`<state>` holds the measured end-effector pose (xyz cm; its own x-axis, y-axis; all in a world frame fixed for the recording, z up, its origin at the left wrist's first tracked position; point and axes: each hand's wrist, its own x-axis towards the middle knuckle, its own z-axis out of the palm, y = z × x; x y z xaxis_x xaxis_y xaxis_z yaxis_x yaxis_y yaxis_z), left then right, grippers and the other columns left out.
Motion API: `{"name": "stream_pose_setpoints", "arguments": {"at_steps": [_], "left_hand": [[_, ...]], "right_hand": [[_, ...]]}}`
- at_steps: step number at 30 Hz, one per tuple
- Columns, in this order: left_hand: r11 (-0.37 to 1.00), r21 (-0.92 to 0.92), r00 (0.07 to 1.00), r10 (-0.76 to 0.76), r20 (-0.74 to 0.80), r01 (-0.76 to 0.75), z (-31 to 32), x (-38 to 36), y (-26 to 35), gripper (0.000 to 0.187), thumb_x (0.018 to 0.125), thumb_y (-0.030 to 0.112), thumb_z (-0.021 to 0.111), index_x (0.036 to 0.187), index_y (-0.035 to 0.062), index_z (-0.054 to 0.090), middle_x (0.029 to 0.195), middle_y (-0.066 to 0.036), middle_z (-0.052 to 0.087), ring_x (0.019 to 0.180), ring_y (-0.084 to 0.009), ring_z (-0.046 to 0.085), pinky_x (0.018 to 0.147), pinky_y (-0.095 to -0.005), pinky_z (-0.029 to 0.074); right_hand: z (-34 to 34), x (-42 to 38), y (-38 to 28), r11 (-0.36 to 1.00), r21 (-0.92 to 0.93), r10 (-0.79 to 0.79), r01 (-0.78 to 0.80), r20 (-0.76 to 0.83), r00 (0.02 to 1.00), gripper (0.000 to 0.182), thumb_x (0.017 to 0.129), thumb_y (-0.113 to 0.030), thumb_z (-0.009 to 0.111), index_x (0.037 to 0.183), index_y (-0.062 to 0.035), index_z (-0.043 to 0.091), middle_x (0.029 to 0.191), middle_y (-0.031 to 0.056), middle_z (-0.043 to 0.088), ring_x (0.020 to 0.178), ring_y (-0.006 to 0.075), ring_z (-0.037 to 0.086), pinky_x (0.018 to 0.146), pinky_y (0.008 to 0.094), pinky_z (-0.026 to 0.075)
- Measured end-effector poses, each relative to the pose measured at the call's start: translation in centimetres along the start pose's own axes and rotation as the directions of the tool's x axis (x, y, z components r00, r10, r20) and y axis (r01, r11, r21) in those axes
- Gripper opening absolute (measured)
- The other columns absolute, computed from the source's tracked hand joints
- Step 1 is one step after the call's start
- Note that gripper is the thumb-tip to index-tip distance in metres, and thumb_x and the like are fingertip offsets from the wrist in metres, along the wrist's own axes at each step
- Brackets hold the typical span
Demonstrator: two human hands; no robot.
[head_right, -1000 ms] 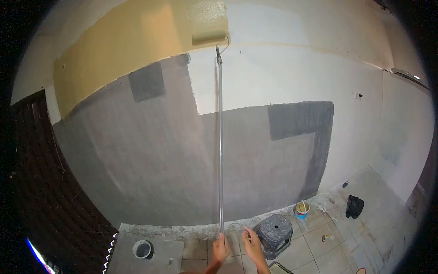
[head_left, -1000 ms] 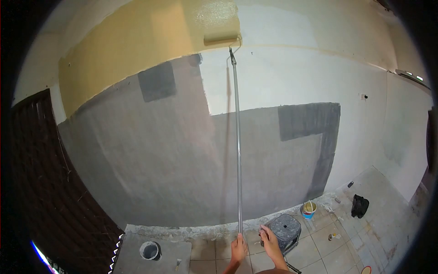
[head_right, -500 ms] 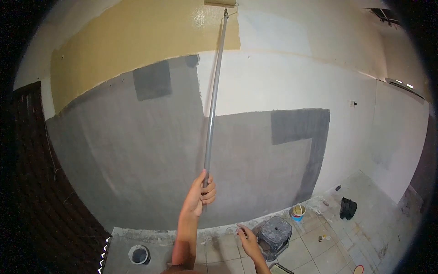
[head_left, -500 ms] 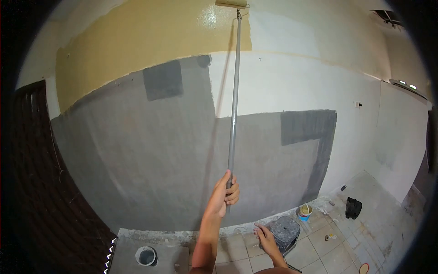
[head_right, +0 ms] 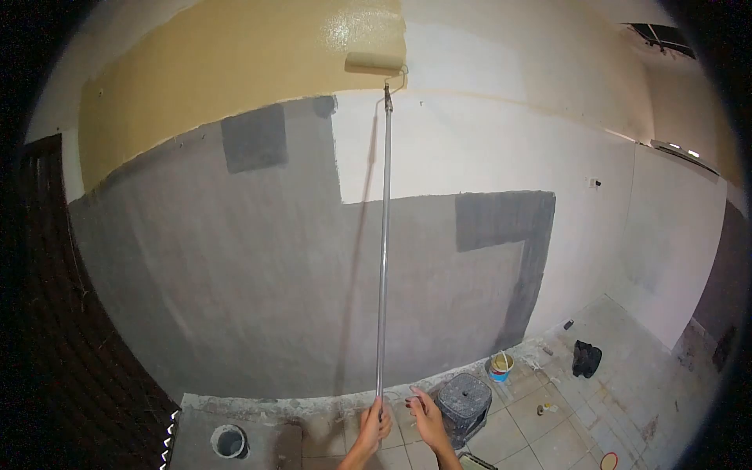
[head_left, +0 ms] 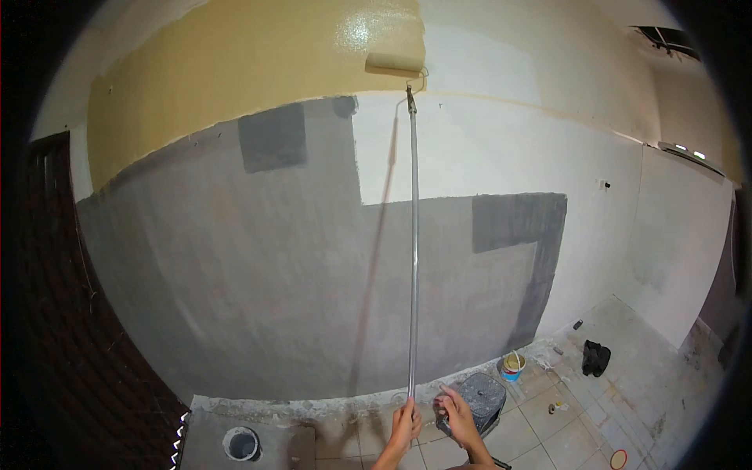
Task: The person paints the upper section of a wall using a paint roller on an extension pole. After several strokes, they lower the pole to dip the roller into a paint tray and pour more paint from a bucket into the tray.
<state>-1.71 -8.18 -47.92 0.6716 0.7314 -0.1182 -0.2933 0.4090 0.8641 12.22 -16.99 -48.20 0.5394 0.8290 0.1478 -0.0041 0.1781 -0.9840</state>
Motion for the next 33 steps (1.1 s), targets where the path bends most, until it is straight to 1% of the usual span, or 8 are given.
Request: {"name": "stream_pose_setpoints", "arguments": {"at_steps": [2,6,11,13,21,25,29,33], "left_hand": [[0.999,0.031,0.999,-0.008,-0.049,0.010,-1.2,-1.4,-2.9,0.053,0.109,0.053,0.042,0.073,0.0142,0.041,0.052,0.006,0.030,0.038,-0.0070,0.025,0.037,-0.0264,0.017],[0.999,0.003,0.998,-0.040,-0.050,0.041,-1.2,-3.1,-4.3,0.052,0.109,0.053,0.042,0.074,0.0138,0.041,0.053,0.006,0.031,0.038,-0.0071,0.024,0.037,-0.0265,0.016],[0.995,-0.084,0.998,0.052,-0.024,-0.054,4.6,-2.2,3.2,0.050,0.108,0.051,0.046,0.075,0.0138,0.042,0.053,0.006,0.030,0.039,-0.0066,0.026,0.038,-0.0268,0.016],[0.997,-0.033,0.997,0.074,0.023,-0.073,6.3,-0.7,6.8,0.049,0.109,0.053,0.044,0.076,0.0159,0.041,0.054,0.007,0.028,0.039,-0.0065,0.023,0.038,-0.0272,0.016],[0.982,-0.133,0.946,0.165,0.277,-0.132,16.8,5.7,20.6,0.047,0.107,0.055,0.047,0.079,0.0171,0.040,0.055,0.009,0.022,0.041,-0.0057,0.019,0.039,-0.0248,0.016],[0.972,-0.128,0.926,0.229,0.301,-0.199,21.8,8.6,25.1,0.049,0.105,0.057,0.050,0.079,0.0170,0.039,0.056,0.009,0.019,0.042,-0.0053,0.017,0.039,-0.0239,0.015],[0.965,-0.157,0.892,0.253,0.374,-0.208,23.7,10.9,26.1,0.050,0.104,0.058,0.050,0.078,0.0175,0.038,0.056,0.009,0.017,0.043,-0.0050,0.016,0.038,-0.0238,0.014],[0.975,-0.104,0.927,0.221,0.302,-0.198,23.4,10.6,22.3,0.053,0.105,0.061,0.047,0.076,0.0180,0.037,0.056,0.009,0.018,0.042,-0.0053,0.015,0.038,-0.0242,0.013]], "right_hand": [[-0.4,-0.3,0.4,1.000,0.000,0.011,-0.011,0.016,1.000,0.047,0.109,-0.030,0.052,0.148,-0.0042,0.050,0.120,0.0107,0.068,0.108,0.0178,0.064,0.090,0.0287,0.049],[-0.8,-0.2,0.9,0.999,-0.014,0.032,-0.031,0.050,0.998,0.047,0.109,-0.030,0.052,0.147,-0.0043,0.051,0.120,0.0110,0.068,0.109,0.0177,0.064,0.091,0.0294,0.050],[-1.9,-0.8,0.5,0.999,0.009,0.032,-0.033,0.045,0.998,0.046,0.109,-0.031,0.052,0.147,-0.0049,0.052,0.121,0.0110,0.068,0.110,0.0177,0.064,0.091,0.0296,0.050],[-2.9,-0.9,0.6,1.000,0.011,0.027,-0.027,0.027,0.999,0.046,0.108,-0.031,0.052,0.147,-0.0055,0.052,0.121,0.0107,0.068,0.110,0.0178,0.064,0.091,0.0299,0.050],[-7.2,-3.3,-1.0,0.996,0.046,0.080,-0.077,-0.072,0.994,0.047,0.108,-0.033,0.054,0.147,-0.0072,0.053,0.121,0.0091,0.067,0.111,0.0185,0.064,0.093,0.0326,0.050],[-8.8,-3.9,-0.6,0.995,0.051,0.093,-0.088,-0.097,0.991,0.046,0.109,-0.032,0.050,0.146,-0.0061,0.053,0.121,0.0099,0.066,0.111,0.0186,0.064,0.093,0.0318,0.052],[-10.5,-4.5,-0.7,0.994,0.049,0.106,-0.102,-0.092,0.990,0.046,0.109,-0.033,0.050,0.146,-0.0068,0.053,0.121,0.0098,0.066,0.111,0.0188,0.064,0.093,0.0313,0.051],[-12.1,-4.7,-0.7,0.990,0.073,0.131,-0.124,-0.092,0.987,0.044,0.109,-0.033,0.050,0.145,-0.0081,0.055,0.120,0.0086,0.067,0.110,0.0177,0.064,0.092,0.0311,0.051]]}}
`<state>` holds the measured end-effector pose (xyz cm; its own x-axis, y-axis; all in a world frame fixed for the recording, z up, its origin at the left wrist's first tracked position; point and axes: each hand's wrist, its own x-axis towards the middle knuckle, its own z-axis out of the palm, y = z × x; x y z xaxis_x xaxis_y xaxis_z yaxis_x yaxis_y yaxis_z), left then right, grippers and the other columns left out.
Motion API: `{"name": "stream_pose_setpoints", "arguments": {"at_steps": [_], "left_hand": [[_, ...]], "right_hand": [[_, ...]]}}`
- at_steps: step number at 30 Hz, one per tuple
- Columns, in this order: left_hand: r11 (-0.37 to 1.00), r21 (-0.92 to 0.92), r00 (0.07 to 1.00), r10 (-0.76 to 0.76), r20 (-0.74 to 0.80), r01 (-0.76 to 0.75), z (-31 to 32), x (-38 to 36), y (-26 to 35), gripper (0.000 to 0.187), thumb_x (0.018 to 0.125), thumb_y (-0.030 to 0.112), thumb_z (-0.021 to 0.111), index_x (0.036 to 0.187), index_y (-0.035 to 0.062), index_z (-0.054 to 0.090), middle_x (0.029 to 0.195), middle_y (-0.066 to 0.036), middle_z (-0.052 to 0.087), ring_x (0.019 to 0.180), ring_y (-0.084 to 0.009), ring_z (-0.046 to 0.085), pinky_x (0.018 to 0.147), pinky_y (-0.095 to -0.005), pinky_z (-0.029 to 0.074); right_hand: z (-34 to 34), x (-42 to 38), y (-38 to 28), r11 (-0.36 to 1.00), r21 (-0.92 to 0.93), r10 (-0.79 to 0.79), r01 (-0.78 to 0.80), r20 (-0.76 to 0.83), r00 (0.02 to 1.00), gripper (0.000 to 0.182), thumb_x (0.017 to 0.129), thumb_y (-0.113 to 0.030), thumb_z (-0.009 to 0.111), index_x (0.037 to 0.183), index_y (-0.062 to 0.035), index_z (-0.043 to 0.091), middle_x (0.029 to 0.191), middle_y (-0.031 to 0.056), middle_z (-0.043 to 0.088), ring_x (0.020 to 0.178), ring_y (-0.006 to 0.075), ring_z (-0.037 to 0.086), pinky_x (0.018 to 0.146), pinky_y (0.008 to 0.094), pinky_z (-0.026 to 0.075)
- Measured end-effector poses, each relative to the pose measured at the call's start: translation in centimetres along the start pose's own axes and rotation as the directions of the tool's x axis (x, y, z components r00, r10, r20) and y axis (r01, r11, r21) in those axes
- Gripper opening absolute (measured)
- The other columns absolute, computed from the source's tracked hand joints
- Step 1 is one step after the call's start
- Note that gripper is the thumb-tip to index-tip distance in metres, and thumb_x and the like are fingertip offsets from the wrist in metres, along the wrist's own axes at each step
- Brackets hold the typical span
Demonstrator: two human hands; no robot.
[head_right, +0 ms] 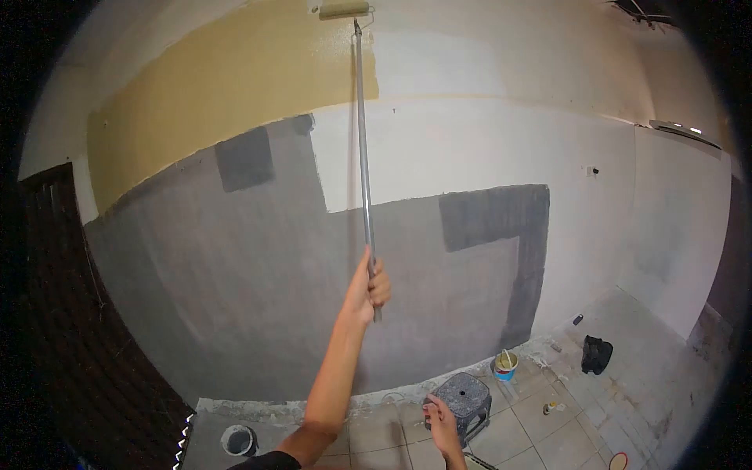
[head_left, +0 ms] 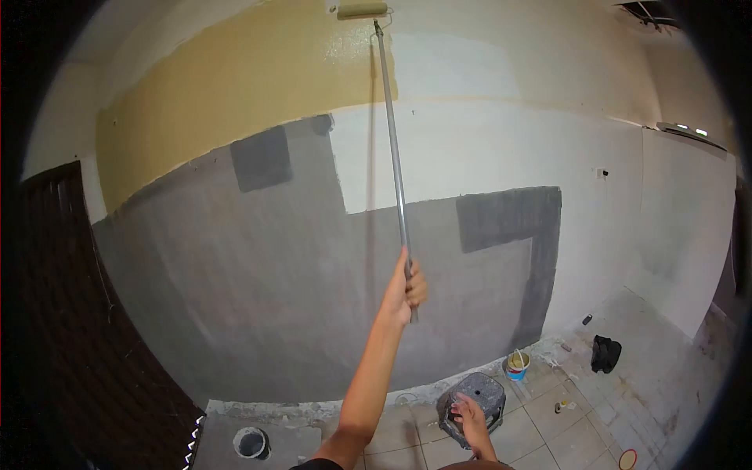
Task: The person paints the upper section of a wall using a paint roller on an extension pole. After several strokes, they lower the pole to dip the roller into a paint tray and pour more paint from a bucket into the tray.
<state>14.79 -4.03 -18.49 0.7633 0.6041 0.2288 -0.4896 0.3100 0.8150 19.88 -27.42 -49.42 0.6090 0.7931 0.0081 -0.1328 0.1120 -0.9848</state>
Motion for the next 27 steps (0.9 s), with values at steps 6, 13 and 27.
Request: {"name": "stream_pose_setpoints", "arguments": {"at_steps": [6,13,27], "left_hand": [[0.993,0.022,0.983,-0.115,-0.139,0.120,-4.6,-6.1,-11.1,0.057,0.105,0.066,0.041,0.071,0.0199,0.036,0.053,0.009,0.019,0.040,-0.0068,0.016,0.039,-0.0271,0.012],[0.975,0.015,0.935,-0.207,-0.289,0.220,-10.0,-16.4,-24.8,0.057,0.108,0.061,0.036,0.072,0.0170,0.037,0.053,0.007,0.025,0.040,-0.0069,0.020,0.039,-0.0277,0.014],[0.968,-0.026,0.923,-0.245,-0.298,0.249,-2.7,-12.0,-14.4,0.057,0.107,0.061,0.040,0.071,0.0170,0.035,0.052,0.007,0.023,0.038,-0.0071,0.020,0.037,-0.0278,0.014]], "right_hand": [[-2.3,0.2,-0.8,1.000,-0.004,-0.006,0.006,0.012,1.000,0.040,0.108,-0.028,0.054,0.139,-0.0049,0.059,0.107,0.0038,0.067,0.096,0.0116,0.061,0.083,0.0260,0.050],[-3.7,1.1,0.3,0.999,-0.035,0.035,-0.033,0.053,0.998,0.039,0.109,-0.030,0.049,0.141,-0.0083,0.060,0.114,0.0050,0.070,0.102,0.0136,0.066,0.085,0.0285,0.048],[-5.2,4.6,1.1,0.999,-0.029,0.025,-0.025,-0.005,1.000,0.036,0.108,-0.028,0.053,0.136,-0.0065,0.063,0.112,0.0063,0.070,0.101,0.0143,0.065,0.082,0.0276,0.051]]}}
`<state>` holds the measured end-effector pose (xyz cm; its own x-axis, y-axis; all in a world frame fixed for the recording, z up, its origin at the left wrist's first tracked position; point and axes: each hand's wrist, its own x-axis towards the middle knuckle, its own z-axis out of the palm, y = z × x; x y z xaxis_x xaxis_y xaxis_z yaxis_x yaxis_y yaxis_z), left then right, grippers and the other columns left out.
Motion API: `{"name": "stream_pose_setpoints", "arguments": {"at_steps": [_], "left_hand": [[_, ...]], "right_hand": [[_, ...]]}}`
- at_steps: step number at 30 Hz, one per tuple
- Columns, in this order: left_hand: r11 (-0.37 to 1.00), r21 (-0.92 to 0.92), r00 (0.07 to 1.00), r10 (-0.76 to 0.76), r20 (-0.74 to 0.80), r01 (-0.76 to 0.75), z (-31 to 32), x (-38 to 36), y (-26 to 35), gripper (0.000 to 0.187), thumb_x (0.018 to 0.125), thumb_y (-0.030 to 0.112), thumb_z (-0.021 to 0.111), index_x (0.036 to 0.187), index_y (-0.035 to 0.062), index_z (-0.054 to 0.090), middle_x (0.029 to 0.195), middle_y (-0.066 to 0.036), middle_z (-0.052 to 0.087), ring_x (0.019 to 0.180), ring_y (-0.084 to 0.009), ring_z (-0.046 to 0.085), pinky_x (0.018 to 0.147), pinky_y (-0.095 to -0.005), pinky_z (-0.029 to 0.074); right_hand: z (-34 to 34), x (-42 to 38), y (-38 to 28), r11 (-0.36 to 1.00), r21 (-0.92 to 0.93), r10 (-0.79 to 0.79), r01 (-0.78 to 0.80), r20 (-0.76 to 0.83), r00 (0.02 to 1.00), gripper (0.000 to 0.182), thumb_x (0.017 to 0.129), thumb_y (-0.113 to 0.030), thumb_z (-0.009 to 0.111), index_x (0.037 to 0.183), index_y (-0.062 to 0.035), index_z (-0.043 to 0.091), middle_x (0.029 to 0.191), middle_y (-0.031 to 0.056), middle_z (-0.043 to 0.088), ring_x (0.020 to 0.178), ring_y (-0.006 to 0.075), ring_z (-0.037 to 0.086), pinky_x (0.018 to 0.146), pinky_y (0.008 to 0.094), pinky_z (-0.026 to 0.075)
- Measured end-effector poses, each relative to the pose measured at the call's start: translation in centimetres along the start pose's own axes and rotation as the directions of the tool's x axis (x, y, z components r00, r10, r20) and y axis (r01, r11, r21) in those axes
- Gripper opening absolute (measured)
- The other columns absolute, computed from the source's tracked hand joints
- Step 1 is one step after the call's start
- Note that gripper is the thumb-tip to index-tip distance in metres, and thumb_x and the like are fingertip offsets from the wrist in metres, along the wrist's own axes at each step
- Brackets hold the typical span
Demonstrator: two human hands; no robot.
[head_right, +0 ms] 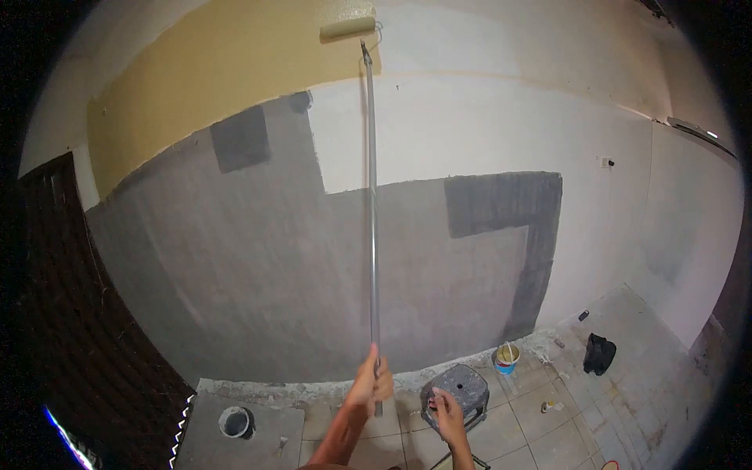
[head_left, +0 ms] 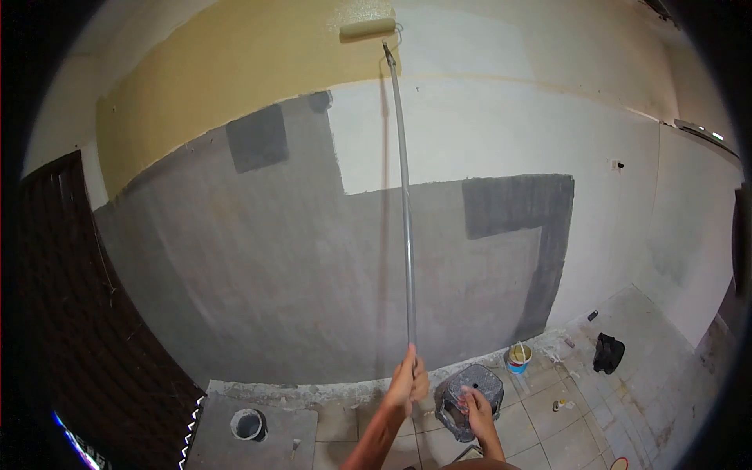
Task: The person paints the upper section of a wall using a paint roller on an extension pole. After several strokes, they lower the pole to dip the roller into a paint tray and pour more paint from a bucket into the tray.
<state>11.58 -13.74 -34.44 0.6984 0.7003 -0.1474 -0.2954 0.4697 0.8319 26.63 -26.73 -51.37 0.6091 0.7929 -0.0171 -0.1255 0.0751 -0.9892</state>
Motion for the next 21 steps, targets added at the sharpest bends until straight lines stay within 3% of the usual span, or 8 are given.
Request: {"name": "stream_pose_setpoints", "arguments": {"at_steps": [4,8,11,14,17,21], "left_hand": [[0.994,-0.018,0.982,0.109,0.153,-0.107,3.3,2.3,9.0,0.057,0.105,0.064,0.043,0.071,0.0195,0.035,0.054,0.010,0.018,0.041,-0.0048,0.016,0.038,-0.0256,0.012],[0.963,0.038,0.945,0.253,0.206,-0.266,6.4,3.0,18.3,0.053,0.106,0.060,0.044,0.075,0.0182,0.035,0.055,0.010,0.018,0.041,-0.0036,0.016,0.037,-0.0235,0.012],[0.967,0.032,0.913,0.227,0.339,-0.253,7.4,4.3,23.4,0.049,0.107,0.056,0.045,0.078,0.0170,0.037,0.056,0.010,0.018,0.041,-0.0033,0.015,0.035,-0.0214,0.014],[0.918,-0.023,0.875,0.385,0.294,-0.396,8.0,4.6,26.6,0.046,0.109,0.051,0.045,0.081,0.0159,0.038,0.056,0.010,0.017,0.041,-0.0032,0.015,0.034,-0.0196,0.015],[0.930,-0.213,0.833,0.363,0.418,-0.299,7.1,4.9,28.5,0.044,0.110,0.049,0.044,0.081,0.0157,0.038,0.056,0.010,0.017,0.041,-0.0033,0.014,0.034,-0.0196,0.015],[0.949,-0.178,0.856,0.312,0.413,-0.260,6.4,6.0,27.0,0.046,0.109,0.051,0.045,0.080,0.0161,0.037,0.056,0.009,0.016,0.041,-0.0035,0.014,0.034,-0.0204,0.014]], "right_hand": [[0.4,0.8,-1.5,0.999,-0.027,-0.043,0.043,-0.013,0.999,0.036,0.108,-0.029,0.054,0.135,-0.0069,0.064,0.111,0.0058,0.070,0.101,0.0139,0.065,0.082,0.0280,0.051],[1.3,1.5,-3.2,0.999,0.011,-0.050,0.050,-0.006,0.999,0.038,0.108,-0.029,0.054,0.136,-0.0060,0.063,0.113,0.0064,0.070,0.101,0.0143,0.064,0.084,0.0291,0.051],[1.7,2.4,-2.8,0.998,0.005,-0.062,0.062,0.019,0.998,0.039,0.108,-0.029,0.054,0.138,-0.0052,0.061,0.114,0.0064,0.069,0.101,0.0143,0.064,0.085,0.0293,0.051],[2.2,3.0,-3.3,0.997,-0.019,-0.069,0.070,0.050,0.996,0.039,0.108,-0.028,0.053,0.138,-0.0049,0.061,0.113,0.0061,0.069,0.101,0.0137,0.064,0.085,0.0289,0.050],[2.4,2.8,-3.1,0.999,-0.009,-0.044,0.045,0.075,0.996,0.038,0.108,-0.028,0.054,0.137,-0.0048,0.062,0.113,0.0058,0.070,0.100,0.0130,0.064,0.085,0.0285,0.050],[2.7,2.2,-2.1,1.000,-0.001,-0.018,0.018,0.083,0.996,0.038,0.107,-0.028,0.055,0.136,-0.0045,0.062,0.109,0.0049,0.070,0.097,0.0120,0.063,0.084,0.0274,0.050]]}}
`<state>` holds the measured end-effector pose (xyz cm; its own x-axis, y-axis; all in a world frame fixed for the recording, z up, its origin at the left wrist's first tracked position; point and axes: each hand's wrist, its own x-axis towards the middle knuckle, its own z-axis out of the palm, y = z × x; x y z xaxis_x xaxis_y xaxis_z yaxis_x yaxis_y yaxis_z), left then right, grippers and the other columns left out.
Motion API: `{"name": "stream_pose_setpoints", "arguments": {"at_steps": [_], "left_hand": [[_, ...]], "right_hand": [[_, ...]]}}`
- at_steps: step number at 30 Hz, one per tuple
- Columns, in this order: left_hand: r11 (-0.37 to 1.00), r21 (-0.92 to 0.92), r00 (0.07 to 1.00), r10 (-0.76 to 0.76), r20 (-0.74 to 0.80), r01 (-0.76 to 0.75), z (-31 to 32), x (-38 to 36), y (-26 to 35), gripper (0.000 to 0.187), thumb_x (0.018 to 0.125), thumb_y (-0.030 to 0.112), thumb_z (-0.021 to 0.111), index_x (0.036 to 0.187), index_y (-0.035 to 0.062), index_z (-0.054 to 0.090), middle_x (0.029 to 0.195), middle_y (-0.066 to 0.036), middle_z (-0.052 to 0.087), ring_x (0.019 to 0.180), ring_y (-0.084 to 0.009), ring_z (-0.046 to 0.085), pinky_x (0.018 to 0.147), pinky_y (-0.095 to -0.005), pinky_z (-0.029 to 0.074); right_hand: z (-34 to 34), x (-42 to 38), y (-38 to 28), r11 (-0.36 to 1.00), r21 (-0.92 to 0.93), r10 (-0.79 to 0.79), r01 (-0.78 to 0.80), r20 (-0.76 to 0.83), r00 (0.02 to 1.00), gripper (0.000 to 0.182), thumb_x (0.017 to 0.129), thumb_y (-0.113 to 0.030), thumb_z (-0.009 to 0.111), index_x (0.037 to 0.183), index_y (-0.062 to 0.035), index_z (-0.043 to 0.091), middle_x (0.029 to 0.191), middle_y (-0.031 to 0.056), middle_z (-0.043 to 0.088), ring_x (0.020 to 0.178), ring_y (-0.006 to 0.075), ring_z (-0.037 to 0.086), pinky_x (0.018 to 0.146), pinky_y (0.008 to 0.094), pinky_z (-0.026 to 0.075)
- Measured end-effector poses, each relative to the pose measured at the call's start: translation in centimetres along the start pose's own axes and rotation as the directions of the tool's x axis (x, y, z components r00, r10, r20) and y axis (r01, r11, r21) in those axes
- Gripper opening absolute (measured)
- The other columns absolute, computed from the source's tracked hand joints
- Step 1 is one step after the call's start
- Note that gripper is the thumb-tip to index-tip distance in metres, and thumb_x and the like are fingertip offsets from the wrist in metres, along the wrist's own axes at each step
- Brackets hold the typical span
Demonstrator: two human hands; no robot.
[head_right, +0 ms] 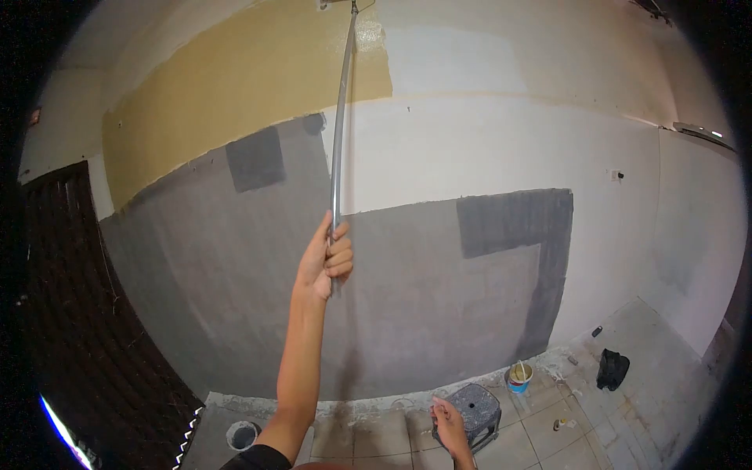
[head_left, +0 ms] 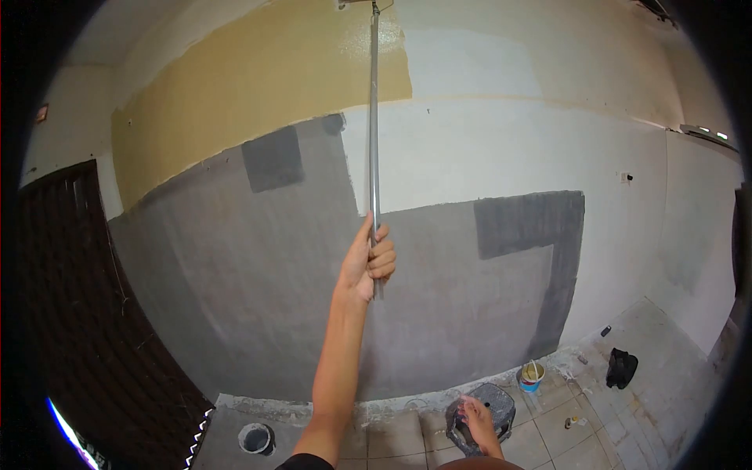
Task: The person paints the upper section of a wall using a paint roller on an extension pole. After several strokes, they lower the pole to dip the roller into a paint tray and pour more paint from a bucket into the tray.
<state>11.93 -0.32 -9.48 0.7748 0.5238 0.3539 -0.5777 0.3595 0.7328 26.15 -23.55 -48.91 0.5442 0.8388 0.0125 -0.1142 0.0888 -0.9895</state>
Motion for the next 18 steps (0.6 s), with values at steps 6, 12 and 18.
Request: {"name": "stream_pose_setpoints", "arguments": {"at_steps": [6,12,18], "left_hand": [[0.995,0.069,0.986,-0.063,-0.154,0.075,-3.5,-4.2,-6.4,0.048,0.108,0.055,0.044,0.078,0.0178,0.036,0.055,0.009,0.015,0.041,-0.0038,0.014,0.035,-0.0216,0.014],[0.982,0.036,0.950,-0.168,-0.264,0.183,-6.1,-11.5,-10.7,0.052,0.107,0.060,0.040,0.075,0.0187,0.034,0.054,0.010,0.016,0.041,-0.0047,0.013,0.036,-0.0237,0.013],[0.961,0.015,0.880,-0.245,-0.406,0.274,-7.7,-18.5,-14.0,0.056,0.107,0.062,0.038,0.071,0.0189,0.033,0.053,0.010,0.017,0.040,-0.0051,0.013,0.037,-0.0241,0.012]], "right_hand": [[-0.9,-0.2,3.2,0.999,-0.034,0.018,-0.018,0.002,1.000,0.036,0.107,-0.027,0.055,0.134,-0.0040,0.064,0.102,0.0040,0.069,0.089,0.0102,0.062,0.077,0.0257,0.050],[-0.2,-0.7,3.0,0.999,-0.036,0.005,-0.005,0.000,1.000,0.036,0.107,-0.029,0.056,0.131,-0.0042,0.065,0.102,0.0050,0.069,0.088,0.0100,0.062,0.074,0.0262,0.050],[0.8,-0.6,3.5,0.998,-0.055,0.016,-0.013,0.059,0.998,0.037,0.107,-0.030,0.055,0.133,-0.0050,0.065,0.103,0.0059,0.071,0.095,0.0126,0.065,0.078,0.0267,0.051]]}}
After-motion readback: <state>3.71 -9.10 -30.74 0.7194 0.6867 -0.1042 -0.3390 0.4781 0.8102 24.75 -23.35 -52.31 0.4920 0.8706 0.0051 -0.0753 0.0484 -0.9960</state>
